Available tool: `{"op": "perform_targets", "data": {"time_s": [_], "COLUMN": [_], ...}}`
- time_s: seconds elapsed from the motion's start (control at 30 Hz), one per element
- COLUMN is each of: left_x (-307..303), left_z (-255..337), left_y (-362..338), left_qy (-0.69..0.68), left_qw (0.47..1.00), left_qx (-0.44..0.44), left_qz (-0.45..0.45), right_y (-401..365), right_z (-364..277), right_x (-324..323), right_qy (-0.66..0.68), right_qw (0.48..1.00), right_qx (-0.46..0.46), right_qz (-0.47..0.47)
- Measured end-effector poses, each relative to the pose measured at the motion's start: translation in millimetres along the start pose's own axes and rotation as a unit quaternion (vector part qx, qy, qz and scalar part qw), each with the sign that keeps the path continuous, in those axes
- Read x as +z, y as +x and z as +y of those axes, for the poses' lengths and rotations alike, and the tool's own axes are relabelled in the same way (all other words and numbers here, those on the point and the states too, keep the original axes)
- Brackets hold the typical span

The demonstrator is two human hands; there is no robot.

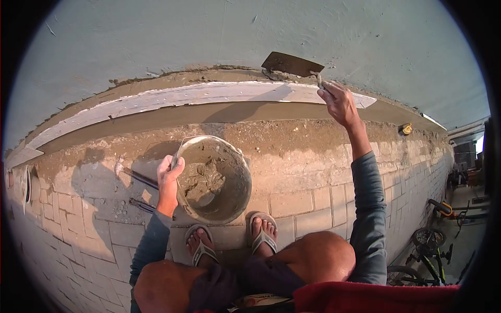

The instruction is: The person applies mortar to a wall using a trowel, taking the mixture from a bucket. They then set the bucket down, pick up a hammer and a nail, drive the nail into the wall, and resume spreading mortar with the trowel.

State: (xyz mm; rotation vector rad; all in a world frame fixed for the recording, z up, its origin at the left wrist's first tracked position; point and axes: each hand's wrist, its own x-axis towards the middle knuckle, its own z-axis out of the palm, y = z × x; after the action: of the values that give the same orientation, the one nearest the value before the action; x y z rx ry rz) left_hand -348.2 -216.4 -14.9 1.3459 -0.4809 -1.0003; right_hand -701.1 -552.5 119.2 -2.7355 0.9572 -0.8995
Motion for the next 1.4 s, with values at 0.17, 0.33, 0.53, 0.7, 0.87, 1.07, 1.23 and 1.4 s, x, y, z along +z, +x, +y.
{"op": "perform_targets", "data": {"time_s": [0.17,0.33,0.53,0.7,0.87,1.07,1.23,1.4], "left_x": [0,4,2,-1,6,7,9,11], "left_z": [0,7,4,0,8,8,7,10], "left_y": [0,-1,0,4,1,1,-1,-5], "left_qy": [-0.007,0.027,0.000,0.012,0.003,0.018,0.019,-0.001], "left_qw": [1.000,1.000,1.000,1.000,1.000,1.000,1.000,1.000], "left_qx": [0.002,0.016,-0.008,0.002,-0.006,0.002,0.000,0.003], "left_qz": [0.000,0.001,-0.004,-0.003,-0.002,-0.018,-0.014,-0.016], "right_y": [0,5,10,16,27,37,45,41], "right_z": [2,-3,-4,-2,-14,-51,-69,-76], "right_x": [-5,-9,-13,-6,10,44,61,60], "right_qy": [0.014,-0.015,-0.020,-0.037,0.035,-0.015,-0.005,-0.002], "right_qw": [0.999,0.999,0.998,0.999,0.999,0.999,0.996,0.997], "right_qx": [0.022,0.008,0.030,0.008,-0.017,-0.047,-0.087,-0.078], "right_qz": [-0.024,-0.037,-0.056,-0.020,-0.008,-0.018,-0.004,0.003]}}
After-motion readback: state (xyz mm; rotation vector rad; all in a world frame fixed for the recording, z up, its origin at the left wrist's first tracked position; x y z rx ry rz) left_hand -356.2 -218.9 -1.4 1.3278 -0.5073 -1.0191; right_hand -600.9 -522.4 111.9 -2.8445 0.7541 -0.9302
